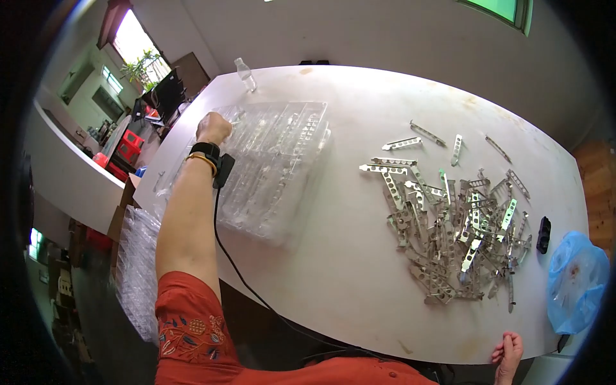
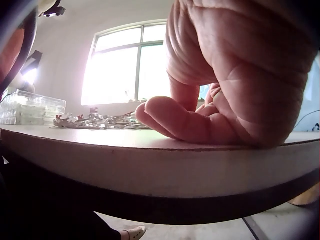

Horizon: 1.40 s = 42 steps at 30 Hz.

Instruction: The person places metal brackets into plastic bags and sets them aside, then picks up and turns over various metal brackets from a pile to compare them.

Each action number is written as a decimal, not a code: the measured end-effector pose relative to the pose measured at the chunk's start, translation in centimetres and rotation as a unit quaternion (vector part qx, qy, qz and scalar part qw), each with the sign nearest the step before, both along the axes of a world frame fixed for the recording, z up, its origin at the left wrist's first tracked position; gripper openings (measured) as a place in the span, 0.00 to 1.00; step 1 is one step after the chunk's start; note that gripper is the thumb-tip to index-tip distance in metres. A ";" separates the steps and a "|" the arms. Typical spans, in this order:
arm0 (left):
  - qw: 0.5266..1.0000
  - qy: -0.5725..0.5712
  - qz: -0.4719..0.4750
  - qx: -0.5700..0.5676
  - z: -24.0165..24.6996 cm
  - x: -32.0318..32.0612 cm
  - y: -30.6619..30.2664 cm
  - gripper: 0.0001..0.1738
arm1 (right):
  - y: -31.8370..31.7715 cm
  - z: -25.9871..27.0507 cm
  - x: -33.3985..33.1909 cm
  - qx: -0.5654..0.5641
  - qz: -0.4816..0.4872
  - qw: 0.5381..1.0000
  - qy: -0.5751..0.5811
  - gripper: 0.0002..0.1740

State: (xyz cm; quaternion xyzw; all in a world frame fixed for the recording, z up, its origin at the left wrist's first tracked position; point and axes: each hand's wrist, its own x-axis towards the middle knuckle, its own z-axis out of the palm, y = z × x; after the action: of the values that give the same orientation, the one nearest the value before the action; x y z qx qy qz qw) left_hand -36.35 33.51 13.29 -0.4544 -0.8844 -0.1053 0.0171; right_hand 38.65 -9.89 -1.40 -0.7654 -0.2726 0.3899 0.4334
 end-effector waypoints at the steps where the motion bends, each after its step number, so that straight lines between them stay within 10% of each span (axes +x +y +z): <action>1: 1.000 -0.006 0.008 0.002 -0.1 0.2 0.0 0.19 | -0.1 0.0 0.0 -0.001 -0.001 1.000 -0.002 0.10; 24: 0.964 0.195 -0.169 0.058 -5.6 -7.7 4.7 0.16 | 0.4 1.9 -1.8 0.002 -0.005 0.999 0.035 0.12; 31: 0.892 -0.102 -0.419 0.139 5.0 14.7 -9.2 0.22 | 0.7 3.0 -2.2 -0.005 -0.006 0.998 0.062 0.12; 36: 0.776 -0.143 -0.613 0.047 2.0 29.4 -23.3 0.16 | 0.4 3.1 -2.3 0.005 0.006 0.997 0.071 0.12; 42: 0.724 -0.242 -0.644 -0.052 -3.7 36.3 -26.7 0.17 | -0.2 3.0 -1.9 0.038 0.029 0.995 0.085 0.12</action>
State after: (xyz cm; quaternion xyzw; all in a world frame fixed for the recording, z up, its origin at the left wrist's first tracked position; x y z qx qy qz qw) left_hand -0.05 6.85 9.64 -0.8739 -0.3569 -0.1511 -0.2933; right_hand 36.73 -10.13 1.56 -0.7040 -0.2716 0.4552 0.4727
